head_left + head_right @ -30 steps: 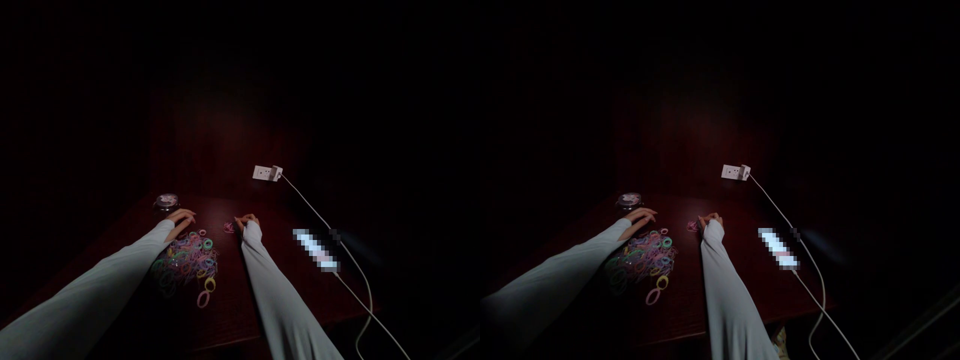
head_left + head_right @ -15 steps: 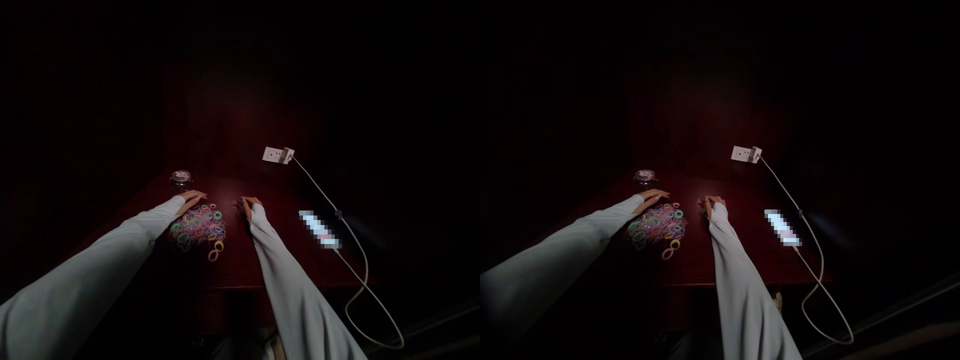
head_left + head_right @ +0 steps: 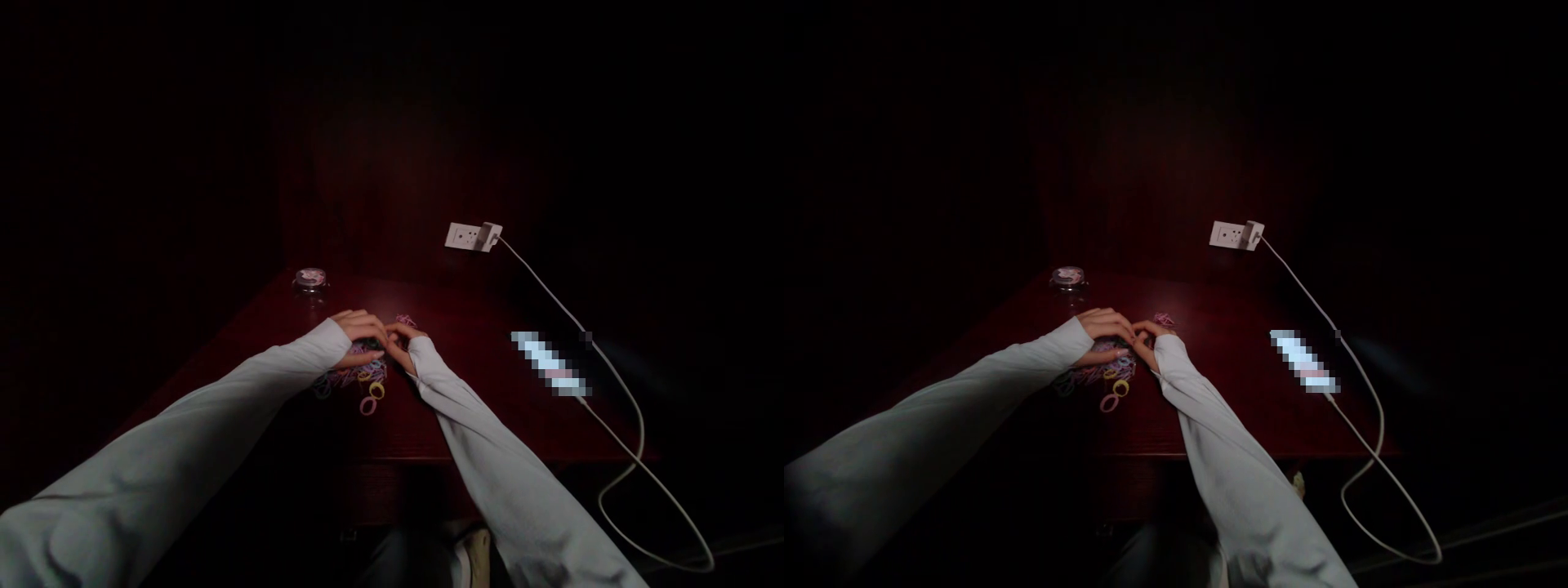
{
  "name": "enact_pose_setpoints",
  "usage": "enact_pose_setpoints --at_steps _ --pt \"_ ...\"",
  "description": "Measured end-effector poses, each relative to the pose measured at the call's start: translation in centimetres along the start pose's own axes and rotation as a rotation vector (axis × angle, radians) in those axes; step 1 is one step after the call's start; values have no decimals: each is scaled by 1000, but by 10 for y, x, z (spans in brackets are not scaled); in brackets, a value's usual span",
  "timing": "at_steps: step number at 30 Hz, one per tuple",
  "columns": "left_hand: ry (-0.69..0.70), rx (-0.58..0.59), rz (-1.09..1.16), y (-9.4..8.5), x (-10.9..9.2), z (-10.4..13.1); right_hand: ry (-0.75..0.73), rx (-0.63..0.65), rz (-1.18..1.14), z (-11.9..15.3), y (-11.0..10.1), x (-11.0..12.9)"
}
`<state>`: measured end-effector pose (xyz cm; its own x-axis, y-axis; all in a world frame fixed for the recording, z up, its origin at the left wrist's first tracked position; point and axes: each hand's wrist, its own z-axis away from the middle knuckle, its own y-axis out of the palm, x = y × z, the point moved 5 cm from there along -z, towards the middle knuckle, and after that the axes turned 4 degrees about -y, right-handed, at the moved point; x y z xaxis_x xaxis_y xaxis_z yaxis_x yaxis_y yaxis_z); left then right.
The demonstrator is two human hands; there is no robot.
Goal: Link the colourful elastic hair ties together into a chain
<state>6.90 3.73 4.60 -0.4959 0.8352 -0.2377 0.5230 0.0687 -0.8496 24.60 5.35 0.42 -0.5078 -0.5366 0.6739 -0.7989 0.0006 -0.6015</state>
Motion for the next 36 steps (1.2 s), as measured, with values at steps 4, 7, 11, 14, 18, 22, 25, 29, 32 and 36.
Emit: enact_pose_setpoints --at_steps 4,7,11,14,18,22,25,29,32,36 --pt "70 85 -17 14 -12 0 73 -86 -57 -4 -5 -15" --pt "75 103 -10 18 -9 4 67 -100 -84 -5 -5 -19" --pt "35 116 -8 26 -3 10 78 -29 -152 -5 3 -22" --pt "-6 126 -14 26 4 12 91 -22 -186 -4 6 -23" --pt "-64 152 -22 18 15 12 105 -24 -266 -4 9 -22" --pt "-60 97 -1 7 24 12 136 -36 -348 -6 11 -24" --pt "-93 44 38 -2 32 12 150 -29 -391 -5 13 -24" --pt "-165 20 11 -11 38 16 126 -21 -370 -2 13 -19" --pt "-219 45 -51 -14 39 20 83 -13 -299 1 12 -11" --pt "-230 65 -96 -16 36 21 43 3 -226 3 10 -5"
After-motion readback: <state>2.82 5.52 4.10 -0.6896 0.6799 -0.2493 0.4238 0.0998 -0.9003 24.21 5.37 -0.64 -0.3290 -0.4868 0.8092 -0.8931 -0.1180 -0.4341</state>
